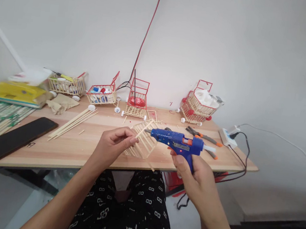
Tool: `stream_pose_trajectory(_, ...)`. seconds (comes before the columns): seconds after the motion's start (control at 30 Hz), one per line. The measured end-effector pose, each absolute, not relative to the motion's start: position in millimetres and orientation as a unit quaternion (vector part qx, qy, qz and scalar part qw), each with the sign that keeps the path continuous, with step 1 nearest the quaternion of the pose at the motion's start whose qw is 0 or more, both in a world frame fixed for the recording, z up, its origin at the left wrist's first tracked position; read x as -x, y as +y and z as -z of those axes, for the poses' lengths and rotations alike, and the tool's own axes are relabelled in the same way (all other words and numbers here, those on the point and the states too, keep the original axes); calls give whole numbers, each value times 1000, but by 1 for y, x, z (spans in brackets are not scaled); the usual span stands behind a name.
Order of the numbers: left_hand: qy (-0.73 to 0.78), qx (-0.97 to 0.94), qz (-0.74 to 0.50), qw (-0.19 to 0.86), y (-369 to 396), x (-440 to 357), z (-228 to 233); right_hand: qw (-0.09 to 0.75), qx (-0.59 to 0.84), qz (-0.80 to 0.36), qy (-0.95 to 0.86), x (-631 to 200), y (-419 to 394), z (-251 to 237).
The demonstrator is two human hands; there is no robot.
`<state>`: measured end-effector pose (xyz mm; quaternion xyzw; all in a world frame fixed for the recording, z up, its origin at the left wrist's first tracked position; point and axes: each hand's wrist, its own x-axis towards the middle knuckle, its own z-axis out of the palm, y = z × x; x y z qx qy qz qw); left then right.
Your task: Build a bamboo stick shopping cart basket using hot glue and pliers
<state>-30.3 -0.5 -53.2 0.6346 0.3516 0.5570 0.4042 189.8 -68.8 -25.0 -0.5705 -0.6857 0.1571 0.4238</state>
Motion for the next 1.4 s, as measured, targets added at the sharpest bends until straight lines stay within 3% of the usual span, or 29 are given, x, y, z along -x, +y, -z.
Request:
stream_pose_trajectory(0.83,365,-624,-558,406,1,36,52,353,591,-139,-711,-222,-86,20)
stream_pose_trajectory(1.4,362,-624,-564,402,1,38,53,360,584,-148,-713,-222,-83,21)
